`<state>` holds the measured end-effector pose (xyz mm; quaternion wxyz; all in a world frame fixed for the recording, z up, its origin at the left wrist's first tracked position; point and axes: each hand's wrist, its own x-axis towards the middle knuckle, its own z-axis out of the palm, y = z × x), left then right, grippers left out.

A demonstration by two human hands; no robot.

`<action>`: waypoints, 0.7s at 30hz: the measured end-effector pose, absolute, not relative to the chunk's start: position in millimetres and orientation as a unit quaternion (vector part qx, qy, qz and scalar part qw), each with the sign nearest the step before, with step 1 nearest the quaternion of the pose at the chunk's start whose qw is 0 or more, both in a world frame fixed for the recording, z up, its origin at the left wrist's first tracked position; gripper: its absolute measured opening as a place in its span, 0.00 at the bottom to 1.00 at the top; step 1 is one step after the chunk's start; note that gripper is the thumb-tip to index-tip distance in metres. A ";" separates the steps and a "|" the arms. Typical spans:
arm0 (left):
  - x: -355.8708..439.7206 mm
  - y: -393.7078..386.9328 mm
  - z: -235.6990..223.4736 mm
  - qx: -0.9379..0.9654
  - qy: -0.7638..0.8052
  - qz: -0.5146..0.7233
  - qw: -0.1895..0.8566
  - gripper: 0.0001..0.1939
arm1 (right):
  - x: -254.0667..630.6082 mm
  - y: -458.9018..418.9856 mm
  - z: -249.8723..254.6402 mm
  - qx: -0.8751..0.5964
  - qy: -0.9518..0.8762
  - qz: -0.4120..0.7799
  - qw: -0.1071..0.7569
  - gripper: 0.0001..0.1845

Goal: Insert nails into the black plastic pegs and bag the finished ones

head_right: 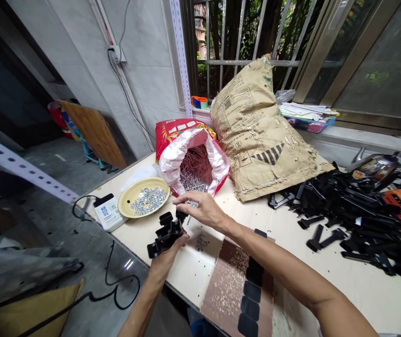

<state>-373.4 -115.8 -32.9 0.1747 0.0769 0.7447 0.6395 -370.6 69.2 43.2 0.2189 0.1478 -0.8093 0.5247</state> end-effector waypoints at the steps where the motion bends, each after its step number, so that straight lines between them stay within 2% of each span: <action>1: -373.3 -116.3 -31.5 0.075 0.741 0.646 0.166 0.16 | -370.9 70.8 42.5 0.148 -0.817 0.508 0.229 0.10; 4: -372.5 -120.5 -27.9 0.077 0.722 0.677 0.117 0.16 | -373.0 78.2 28.0 0.135 -0.884 0.373 0.249 0.11; 7: -371.6 -123.6 -24.9 0.080 0.721 0.685 0.073 0.17 | -375.5 81.0 -3.1 0.189 -0.950 0.162 0.188 0.08; 9: -371.9 -123.2 -24.0 0.079 0.731 0.673 0.074 0.16 | -377.0 78.0 -24.4 0.249 -0.948 0.112 0.164 0.08; 13: -376.8 -121.2 -24.6 0.086 0.744 0.657 0.088 0.14 | -380.7 72.3 -42.2 0.292 -0.921 0.167 0.194 0.07; 16: -381.1 -122.6 -26.0 0.070 0.755 0.647 0.080 0.14 | -382.9 75.2 -25.5 0.228 -0.913 0.224 0.253 0.09; 19: -383.0 -123.4 -28.0 0.096 0.753 0.648 0.063 0.16 | -380.7 77.4 11.2 0.078 -0.837 0.408 0.357 0.13; 21: -383.3 -121.8 -29.4 0.138 0.743 0.654 0.047 0.15 | -375.9 74.0 37.5 0.017 -0.732 0.560 0.388 0.18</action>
